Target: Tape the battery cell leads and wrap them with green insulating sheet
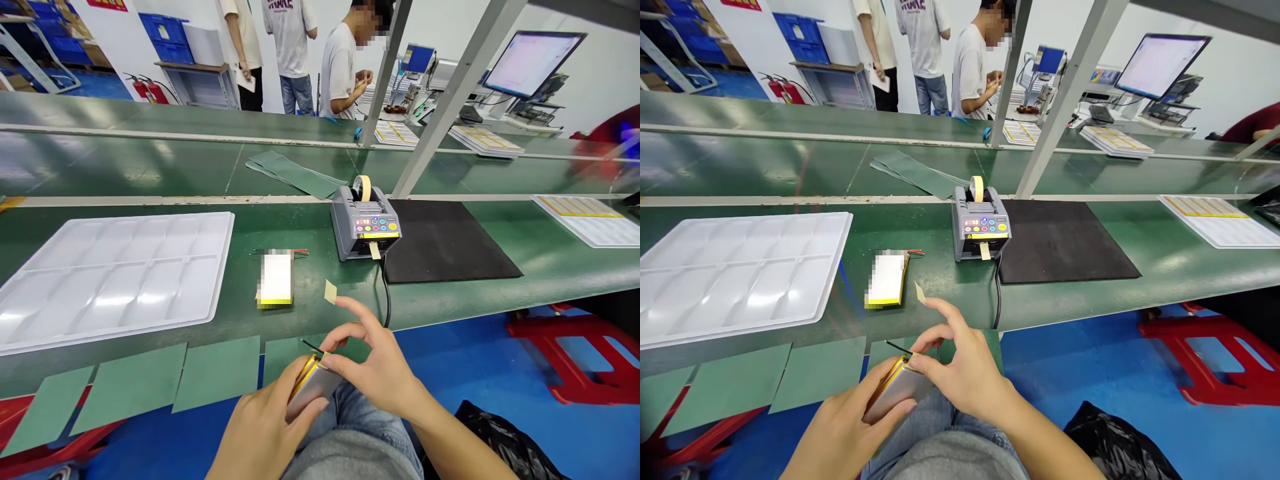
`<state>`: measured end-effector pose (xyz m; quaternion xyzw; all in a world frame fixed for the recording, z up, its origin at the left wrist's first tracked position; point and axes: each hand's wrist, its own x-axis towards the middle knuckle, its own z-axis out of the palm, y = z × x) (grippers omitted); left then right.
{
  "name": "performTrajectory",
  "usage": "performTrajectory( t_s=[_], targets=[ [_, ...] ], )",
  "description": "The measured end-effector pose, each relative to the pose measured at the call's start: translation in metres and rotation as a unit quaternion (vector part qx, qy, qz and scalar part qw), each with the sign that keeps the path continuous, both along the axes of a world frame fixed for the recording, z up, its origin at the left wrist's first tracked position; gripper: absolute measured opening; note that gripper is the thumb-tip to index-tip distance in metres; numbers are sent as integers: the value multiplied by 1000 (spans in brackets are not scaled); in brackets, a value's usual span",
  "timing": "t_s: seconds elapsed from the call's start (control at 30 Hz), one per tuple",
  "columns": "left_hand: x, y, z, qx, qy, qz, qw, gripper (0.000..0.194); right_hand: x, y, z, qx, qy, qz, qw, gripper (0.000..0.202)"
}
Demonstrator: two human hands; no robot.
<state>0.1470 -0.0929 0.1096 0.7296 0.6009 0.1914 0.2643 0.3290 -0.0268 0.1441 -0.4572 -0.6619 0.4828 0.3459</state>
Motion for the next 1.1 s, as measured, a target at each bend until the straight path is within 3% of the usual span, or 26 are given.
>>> performTrajectory(
  t_s=[0.2,0.37,0.47,0.6,0.77,0.9,1.1],
  targets=[
    [-1,1,1,-18,32,-30,999,40,4,3,-3,-58,39,44,997,65],
    [-3,2,2,-91,-16,-24,995,64,6,7,-2,-38,27,104,993,62],
    [-5,2,3,-107,-22,-20,994,70,6,9,0,-74,68,114,988,67],
    [-6,0,6,-89,-41,-37,994,60,7,11,0,-98,104,110,984,68],
    [-4,-1,7,-85,-24,-26,996,42,6,7,-3,-46,48,101,993,62],
    [-3,-1,6,-30,0,-18,999,38,2,5,-2,-36,44,104,993,60],
    [-9,-3,1,34,13,-56,998,38,-4,15,-5,-163,117,163,966,66]
  ],
)
